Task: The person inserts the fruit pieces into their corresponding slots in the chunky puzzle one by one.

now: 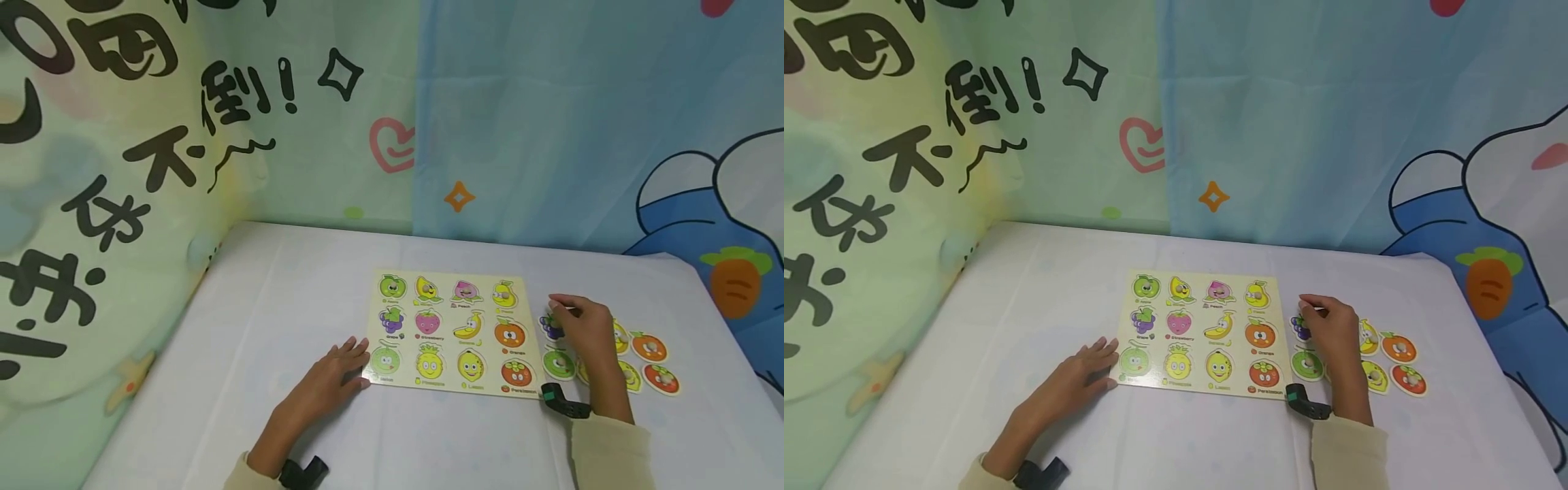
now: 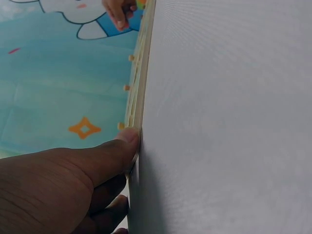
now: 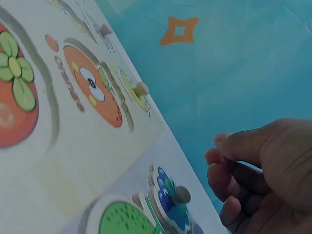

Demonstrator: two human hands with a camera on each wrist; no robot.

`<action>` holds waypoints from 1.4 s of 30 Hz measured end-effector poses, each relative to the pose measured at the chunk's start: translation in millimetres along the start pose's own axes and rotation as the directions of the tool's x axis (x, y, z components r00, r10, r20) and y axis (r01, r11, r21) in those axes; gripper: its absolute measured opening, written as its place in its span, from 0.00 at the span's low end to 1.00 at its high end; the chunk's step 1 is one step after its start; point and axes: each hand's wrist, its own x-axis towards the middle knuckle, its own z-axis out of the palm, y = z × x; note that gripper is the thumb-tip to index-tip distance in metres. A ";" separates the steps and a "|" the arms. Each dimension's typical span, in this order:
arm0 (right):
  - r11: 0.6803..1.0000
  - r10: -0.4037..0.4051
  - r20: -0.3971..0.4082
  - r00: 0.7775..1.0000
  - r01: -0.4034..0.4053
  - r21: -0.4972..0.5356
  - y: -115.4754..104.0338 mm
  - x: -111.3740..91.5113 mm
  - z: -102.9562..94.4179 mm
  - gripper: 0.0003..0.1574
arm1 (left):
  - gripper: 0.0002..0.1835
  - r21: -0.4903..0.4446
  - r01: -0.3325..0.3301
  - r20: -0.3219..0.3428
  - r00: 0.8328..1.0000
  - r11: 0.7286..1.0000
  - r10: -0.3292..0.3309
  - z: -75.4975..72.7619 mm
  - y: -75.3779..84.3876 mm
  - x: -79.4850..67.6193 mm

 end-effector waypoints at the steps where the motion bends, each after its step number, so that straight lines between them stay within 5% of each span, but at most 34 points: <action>1: 1.000 0.009 0.004 1.000 -0.009 -0.008 0.4 -0.3 -0.1 0.27 | 0.28 0.001 0.000 -0.001 1.000 1.000 0.000 0.0 -0.3 0.1; 7: 0.998 0.041 0.024 0.999 -0.040 -0.048 8.9 -1.0 1.7 0.25 | 0.29 0.008 0.005 0.003 1.000 1.000 -0.005 0.6 -2.2 0.0; 26: 0.992 -0.058 0.100 0.993 0.068 -0.103 29.9 -2.3 7.4 0.24 | 0.28 0.015 0.018 0.004 1.000 1.000 -0.018 3.9 -2.8 -2.0; 42: 0.990 0.036 0.099 0.994 -0.022 -0.139 22.8 -1.5 1.4 0.24 | 0.29 0.024 0.012 0.005 1.000 1.000 -0.013 1.7 -1.5 0.3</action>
